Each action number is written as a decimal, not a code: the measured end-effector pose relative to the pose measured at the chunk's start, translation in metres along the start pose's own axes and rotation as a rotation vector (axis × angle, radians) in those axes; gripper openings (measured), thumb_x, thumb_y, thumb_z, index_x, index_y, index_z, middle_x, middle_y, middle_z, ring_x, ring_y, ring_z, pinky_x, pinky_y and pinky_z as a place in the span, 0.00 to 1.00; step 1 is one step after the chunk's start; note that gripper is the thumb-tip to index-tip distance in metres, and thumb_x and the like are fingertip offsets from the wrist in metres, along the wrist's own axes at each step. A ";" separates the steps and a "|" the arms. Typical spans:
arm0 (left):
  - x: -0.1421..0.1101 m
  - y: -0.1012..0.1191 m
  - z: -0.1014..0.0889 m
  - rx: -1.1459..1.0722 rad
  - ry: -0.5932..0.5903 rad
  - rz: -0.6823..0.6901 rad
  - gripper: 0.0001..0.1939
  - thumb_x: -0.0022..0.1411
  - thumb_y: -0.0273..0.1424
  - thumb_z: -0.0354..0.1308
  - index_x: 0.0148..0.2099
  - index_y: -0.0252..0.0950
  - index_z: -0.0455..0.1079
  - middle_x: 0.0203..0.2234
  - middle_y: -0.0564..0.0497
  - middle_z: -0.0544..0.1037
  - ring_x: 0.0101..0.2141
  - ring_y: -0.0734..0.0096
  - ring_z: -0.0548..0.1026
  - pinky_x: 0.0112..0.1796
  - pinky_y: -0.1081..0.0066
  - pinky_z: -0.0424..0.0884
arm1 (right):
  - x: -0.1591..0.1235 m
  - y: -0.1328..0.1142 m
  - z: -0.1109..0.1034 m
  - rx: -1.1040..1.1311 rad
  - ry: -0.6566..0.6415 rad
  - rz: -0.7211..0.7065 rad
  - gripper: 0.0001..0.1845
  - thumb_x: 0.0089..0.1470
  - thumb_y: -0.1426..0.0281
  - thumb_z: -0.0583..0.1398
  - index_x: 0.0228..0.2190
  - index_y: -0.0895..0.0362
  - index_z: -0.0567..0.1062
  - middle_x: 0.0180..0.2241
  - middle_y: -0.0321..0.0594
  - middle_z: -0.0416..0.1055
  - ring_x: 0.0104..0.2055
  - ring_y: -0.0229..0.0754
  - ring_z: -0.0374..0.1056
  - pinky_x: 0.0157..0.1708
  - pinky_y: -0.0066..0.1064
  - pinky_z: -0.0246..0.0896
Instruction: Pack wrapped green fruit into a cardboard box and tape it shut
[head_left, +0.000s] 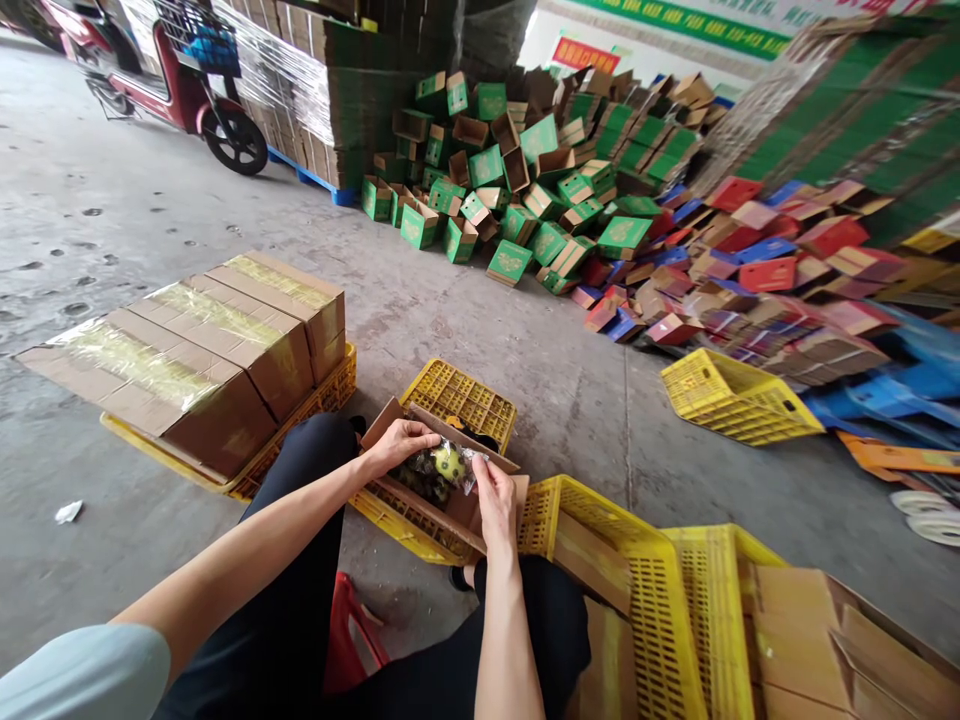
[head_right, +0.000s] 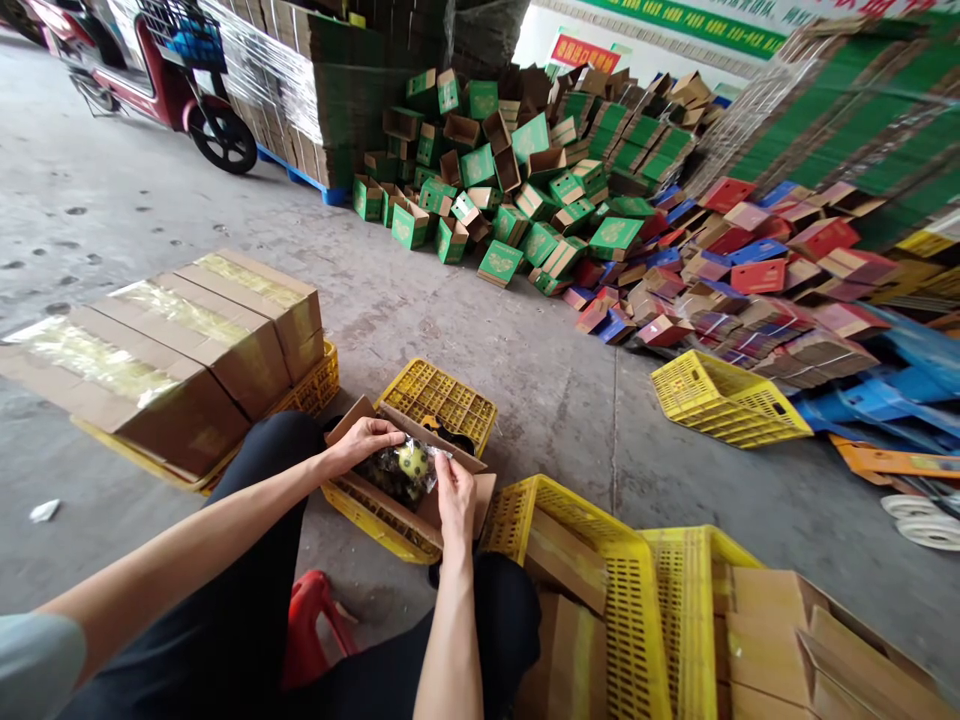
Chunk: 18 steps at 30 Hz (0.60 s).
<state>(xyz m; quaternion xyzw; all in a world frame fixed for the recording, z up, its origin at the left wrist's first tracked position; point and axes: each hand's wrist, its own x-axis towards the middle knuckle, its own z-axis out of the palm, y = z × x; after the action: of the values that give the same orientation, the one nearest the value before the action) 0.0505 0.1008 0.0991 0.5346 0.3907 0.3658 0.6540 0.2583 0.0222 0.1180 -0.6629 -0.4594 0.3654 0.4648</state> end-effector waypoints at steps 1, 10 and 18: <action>0.000 0.000 0.000 0.000 0.004 0.005 0.26 0.55 0.54 0.68 0.31 0.32 0.77 0.22 0.52 0.74 0.24 0.75 0.65 0.28 0.73 0.58 | -0.001 0.000 0.000 0.036 -0.004 0.016 0.27 0.55 0.44 0.60 0.36 0.54 0.84 0.34 0.42 0.81 0.38 0.51 0.75 0.34 0.36 0.72; 0.002 -0.007 -0.002 -0.021 0.029 -0.012 0.27 0.55 0.55 0.67 0.32 0.33 0.76 0.23 0.52 0.74 0.23 0.75 0.66 0.27 0.73 0.59 | 0.001 0.008 -0.001 0.109 -0.008 0.050 0.27 0.53 0.45 0.62 0.41 0.53 0.83 0.43 0.45 0.82 0.41 0.53 0.77 0.34 0.39 0.74; -0.002 0.001 0.003 -0.125 -0.085 -0.094 0.28 0.53 0.55 0.69 0.40 0.33 0.76 0.31 0.51 0.77 0.28 0.75 0.70 0.29 0.75 0.63 | 0.004 0.014 -0.006 0.006 0.085 -0.026 0.25 0.55 0.46 0.61 0.34 0.55 0.81 0.31 0.41 0.79 0.34 0.47 0.72 0.34 0.35 0.69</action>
<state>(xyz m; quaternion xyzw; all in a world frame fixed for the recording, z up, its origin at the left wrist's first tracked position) 0.0523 0.0982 0.1004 0.4886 0.3638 0.3355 0.7186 0.2689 0.0225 0.1062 -0.6705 -0.4466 0.3323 0.4905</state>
